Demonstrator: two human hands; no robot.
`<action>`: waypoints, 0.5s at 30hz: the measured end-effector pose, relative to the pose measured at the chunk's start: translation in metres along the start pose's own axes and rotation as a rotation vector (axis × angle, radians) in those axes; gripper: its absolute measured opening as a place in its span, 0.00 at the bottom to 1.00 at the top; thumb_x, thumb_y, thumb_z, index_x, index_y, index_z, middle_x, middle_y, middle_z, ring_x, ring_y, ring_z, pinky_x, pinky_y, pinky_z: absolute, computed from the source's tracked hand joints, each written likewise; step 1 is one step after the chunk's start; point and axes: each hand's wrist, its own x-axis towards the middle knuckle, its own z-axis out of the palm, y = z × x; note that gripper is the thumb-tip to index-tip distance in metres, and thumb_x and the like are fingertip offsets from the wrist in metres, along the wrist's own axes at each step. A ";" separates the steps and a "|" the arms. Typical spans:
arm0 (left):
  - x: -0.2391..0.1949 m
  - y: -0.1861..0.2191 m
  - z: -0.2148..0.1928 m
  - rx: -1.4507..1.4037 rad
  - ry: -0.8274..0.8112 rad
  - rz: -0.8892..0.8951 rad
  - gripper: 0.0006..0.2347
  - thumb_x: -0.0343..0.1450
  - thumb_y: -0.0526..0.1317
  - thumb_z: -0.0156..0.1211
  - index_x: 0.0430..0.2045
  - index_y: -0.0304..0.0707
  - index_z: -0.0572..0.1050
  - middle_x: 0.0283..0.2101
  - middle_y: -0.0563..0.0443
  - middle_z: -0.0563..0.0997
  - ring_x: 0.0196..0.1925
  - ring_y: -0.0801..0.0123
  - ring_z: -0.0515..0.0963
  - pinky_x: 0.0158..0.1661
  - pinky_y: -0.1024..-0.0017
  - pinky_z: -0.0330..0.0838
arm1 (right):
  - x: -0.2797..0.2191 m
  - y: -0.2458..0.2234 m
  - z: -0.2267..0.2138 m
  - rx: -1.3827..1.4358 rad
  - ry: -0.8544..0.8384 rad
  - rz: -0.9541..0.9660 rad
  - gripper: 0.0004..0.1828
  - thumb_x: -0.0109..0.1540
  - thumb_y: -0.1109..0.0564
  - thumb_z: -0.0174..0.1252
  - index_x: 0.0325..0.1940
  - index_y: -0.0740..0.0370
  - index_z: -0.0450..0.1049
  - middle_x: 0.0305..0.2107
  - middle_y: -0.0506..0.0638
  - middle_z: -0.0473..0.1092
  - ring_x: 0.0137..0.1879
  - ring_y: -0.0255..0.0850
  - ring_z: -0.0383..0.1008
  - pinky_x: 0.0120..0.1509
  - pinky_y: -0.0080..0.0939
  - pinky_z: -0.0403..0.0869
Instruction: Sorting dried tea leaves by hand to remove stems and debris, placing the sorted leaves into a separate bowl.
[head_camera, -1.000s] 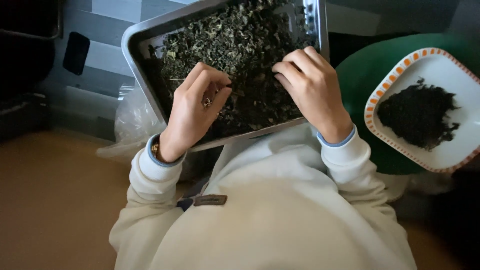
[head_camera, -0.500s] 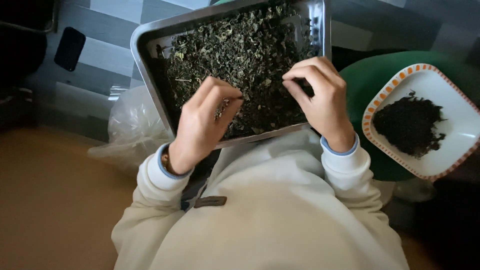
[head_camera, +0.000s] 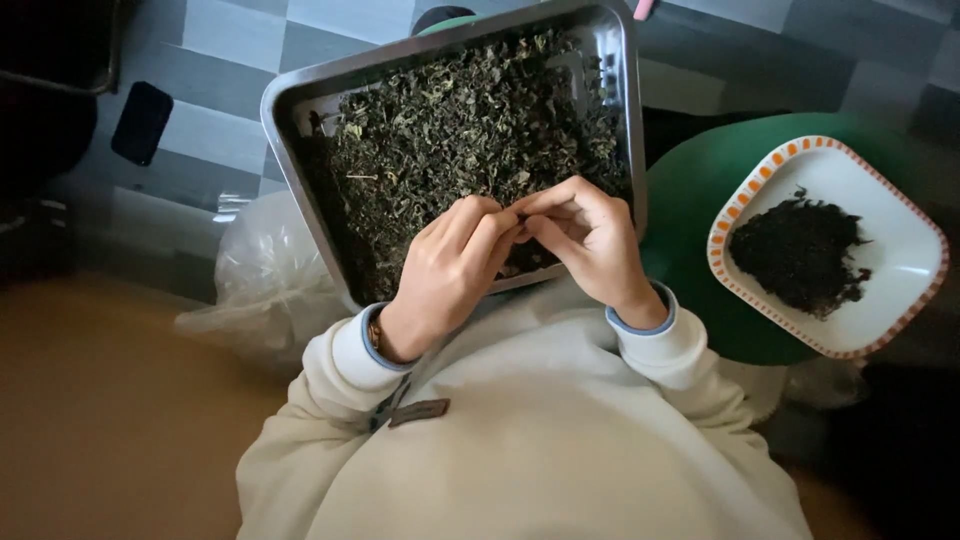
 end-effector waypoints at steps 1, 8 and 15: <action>0.001 0.001 0.000 0.011 0.000 -0.003 0.03 0.73 0.30 0.64 0.35 0.36 0.75 0.32 0.49 0.72 0.27 0.64 0.76 0.29 0.73 0.76 | 0.000 0.000 0.001 -0.007 0.005 -0.003 0.02 0.67 0.73 0.55 0.44 0.78 0.70 0.42 0.70 0.77 0.46 0.53 0.83 0.45 0.47 0.84; 0.003 0.004 0.001 0.064 -0.005 0.005 0.03 0.74 0.31 0.63 0.33 0.35 0.74 0.31 0.48 0.70 0.26 0.63 0.74 0.27 0.73 0.73 | 0.001 0.001 0.006 -0.033 0.005 0.015 0.05 0.69 0.72 0.51 0.50 0.77 0.68 0.43 0.69 0.76 0.49 0.52 0.81 0.49 0.51 0.83; 0.010 0.015 -0.011 0.175 -0.068 0.002 0.02 0.75 0.33 0.62 0.36 0.34 0.75 0.35 0.46 0.72 0.31 0.62 0.75 0.29 0.71 0.71 | -0.012 0.060 0.014 0.591 -0.014 0.243 0.16 0.76 0.59 0.36 0.56 0.71 0.68 0.46 0.59 0.73 0.51 0.44 0.78 0.53 0.48 0.82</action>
